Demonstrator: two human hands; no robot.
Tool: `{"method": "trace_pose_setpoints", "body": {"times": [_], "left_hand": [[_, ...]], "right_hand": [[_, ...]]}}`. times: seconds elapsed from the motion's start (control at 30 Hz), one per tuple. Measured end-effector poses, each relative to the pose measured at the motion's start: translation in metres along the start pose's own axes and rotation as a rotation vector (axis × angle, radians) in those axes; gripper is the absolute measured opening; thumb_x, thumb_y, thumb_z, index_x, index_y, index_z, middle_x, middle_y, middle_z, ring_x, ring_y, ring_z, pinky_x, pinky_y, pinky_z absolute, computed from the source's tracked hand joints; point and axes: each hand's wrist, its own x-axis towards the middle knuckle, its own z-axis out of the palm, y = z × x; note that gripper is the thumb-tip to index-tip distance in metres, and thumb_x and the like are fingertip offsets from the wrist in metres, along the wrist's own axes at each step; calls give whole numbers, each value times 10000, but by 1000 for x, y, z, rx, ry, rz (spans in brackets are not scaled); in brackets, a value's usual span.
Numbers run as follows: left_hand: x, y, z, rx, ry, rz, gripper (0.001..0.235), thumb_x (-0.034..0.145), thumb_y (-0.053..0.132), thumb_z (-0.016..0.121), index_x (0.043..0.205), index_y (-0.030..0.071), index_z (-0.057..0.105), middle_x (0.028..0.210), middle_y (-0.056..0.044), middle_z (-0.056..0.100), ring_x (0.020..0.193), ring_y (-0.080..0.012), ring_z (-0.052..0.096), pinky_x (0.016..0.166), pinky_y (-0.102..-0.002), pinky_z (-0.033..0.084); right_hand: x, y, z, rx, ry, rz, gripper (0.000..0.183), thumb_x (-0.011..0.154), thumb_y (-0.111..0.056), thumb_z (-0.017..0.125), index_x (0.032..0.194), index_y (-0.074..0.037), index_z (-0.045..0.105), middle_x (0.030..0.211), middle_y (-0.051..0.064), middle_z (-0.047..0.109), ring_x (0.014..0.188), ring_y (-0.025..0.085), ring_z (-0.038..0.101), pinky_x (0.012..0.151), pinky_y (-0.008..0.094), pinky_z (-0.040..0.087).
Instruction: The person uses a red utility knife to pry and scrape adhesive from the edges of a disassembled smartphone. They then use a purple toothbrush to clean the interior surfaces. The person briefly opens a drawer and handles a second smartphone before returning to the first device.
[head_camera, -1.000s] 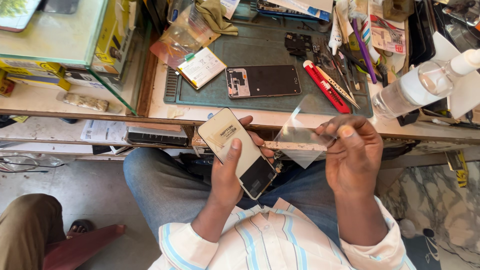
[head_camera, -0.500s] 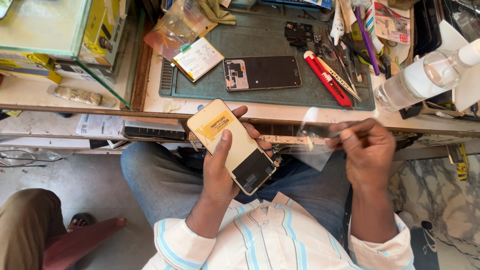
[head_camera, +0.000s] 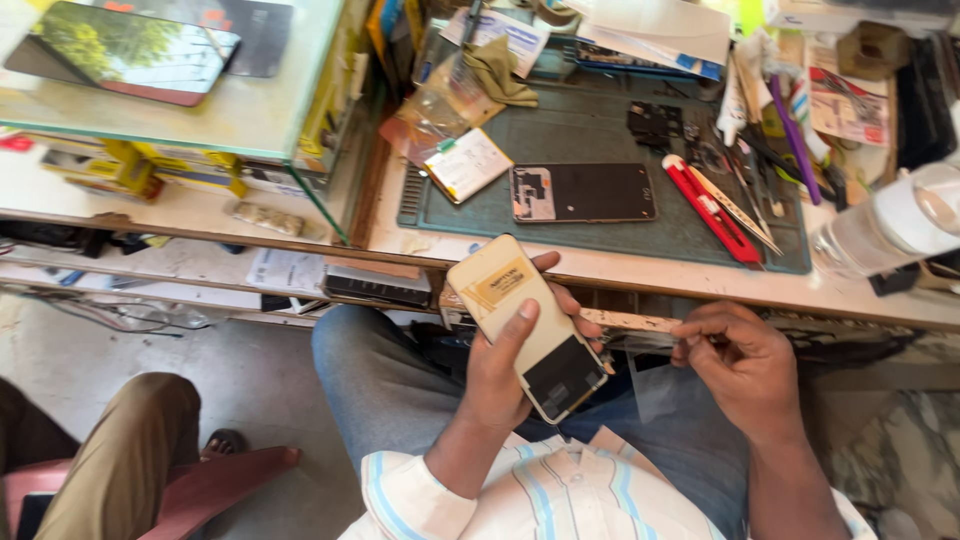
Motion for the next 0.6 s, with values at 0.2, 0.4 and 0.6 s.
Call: {"method": "trace_pose_setpoints", "body": {"times": [0.2, 0.4, 0.6], "left_hand": [[0, 1, 3, 1, -20, -27, 612, 1084, 246, 560, 1575, -36, 327, 1115, -129, 618, 1039, -256, 705, 883, -456, 617], [3, 0, 4, 12, -28, -33, 609, 1086, 247, 570, 1574, -32, 336, 1105, -124, 621, 1030, -261, 705, 878, -456, 618], [4, 1, 1, 13, -17, -44, 629, 1088, 241, 597, 1593, -27, 335, 1110, -121, 629, 1039, -268, 699, 904, -447, 610]], "right_hand": [[1, 0, 8, -166, -13, 58, 168, 853, 96, 710, 1017, 65, 734, 1036, 107, 677, 864, 126, 689, 692, 231, 588], [4, 9, 2, -136, -66, 155, 174, 861, 115, 673, 1010, 54, 739, 1052, 100, 700, 832, 144, 729, 693, 254, 642], [1, 22, 2, -170, -157, 227, 212, 908, 104, 598, 1041, 34, 747, 1058, 130, 774, 791, 171, 785, 669, 277, 638]]}}
